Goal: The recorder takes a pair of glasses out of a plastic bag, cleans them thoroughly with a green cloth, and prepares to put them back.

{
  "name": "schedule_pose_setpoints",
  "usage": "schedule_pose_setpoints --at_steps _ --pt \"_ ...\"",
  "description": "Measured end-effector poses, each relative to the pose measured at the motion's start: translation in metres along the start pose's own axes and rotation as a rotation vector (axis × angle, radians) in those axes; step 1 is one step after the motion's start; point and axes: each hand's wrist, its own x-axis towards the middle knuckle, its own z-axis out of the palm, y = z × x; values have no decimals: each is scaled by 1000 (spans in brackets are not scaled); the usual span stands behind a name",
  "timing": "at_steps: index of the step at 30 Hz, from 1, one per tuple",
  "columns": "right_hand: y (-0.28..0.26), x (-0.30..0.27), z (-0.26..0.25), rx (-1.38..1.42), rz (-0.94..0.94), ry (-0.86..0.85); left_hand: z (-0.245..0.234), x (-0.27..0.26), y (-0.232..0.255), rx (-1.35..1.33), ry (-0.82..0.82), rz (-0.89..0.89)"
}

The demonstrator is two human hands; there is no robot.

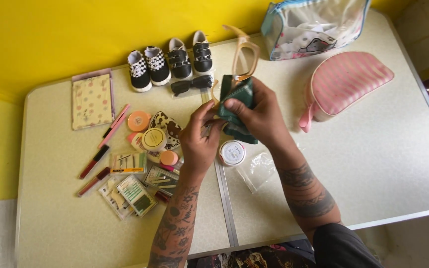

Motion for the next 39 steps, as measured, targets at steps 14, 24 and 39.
schedule_pose_setpoints --at_steps 14,24,39 --pt "-11 -5 7 -287 -93 -90 -38 20 -7 -217 -5 -251" --pt "-15 -7 -4 -143 53 -312 -56 25 18 34 158 16" --pt "53 -4 -52 101 179 -454 -63 21 -8 -645 267 -202"
